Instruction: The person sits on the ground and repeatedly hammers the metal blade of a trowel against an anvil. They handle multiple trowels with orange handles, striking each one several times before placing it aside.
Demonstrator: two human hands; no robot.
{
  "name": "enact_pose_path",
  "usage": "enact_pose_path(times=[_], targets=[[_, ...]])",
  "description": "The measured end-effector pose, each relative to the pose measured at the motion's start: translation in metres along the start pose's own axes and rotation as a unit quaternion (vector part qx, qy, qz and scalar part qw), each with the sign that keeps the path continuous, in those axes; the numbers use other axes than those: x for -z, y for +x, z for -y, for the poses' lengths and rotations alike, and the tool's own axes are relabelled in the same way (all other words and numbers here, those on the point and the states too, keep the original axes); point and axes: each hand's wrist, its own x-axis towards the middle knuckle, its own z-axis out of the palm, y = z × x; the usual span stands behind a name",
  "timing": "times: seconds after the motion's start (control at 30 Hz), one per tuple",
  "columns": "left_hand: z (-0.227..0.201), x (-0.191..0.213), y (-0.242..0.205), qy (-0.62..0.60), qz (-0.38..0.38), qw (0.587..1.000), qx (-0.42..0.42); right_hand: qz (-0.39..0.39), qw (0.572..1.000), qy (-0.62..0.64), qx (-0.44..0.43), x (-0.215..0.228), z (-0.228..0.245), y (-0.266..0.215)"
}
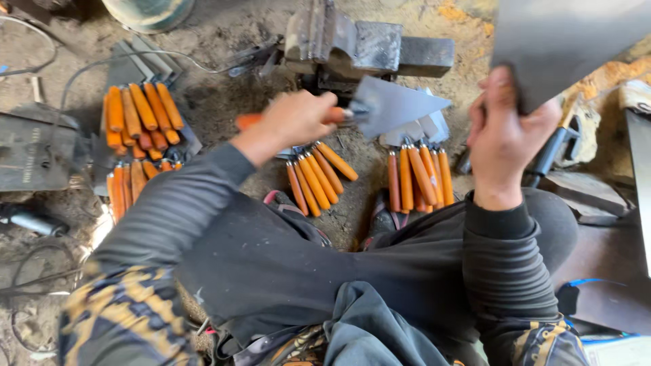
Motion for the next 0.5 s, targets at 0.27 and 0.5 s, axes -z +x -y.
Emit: enact_pose_path(times=[0.27,0.5], targets=[[-0.102,-0.236,0.103,-0.321,-0.097,0.942,0.025,-0.109,0.99,0.079,-0.04,0.016,0.007,0.014],[-0.148,-0.286,0.153,-0.347,-0.035,0.921,0.174,-0.097,0.992,0.06,-0.047,0.014,0.005,0.012]])
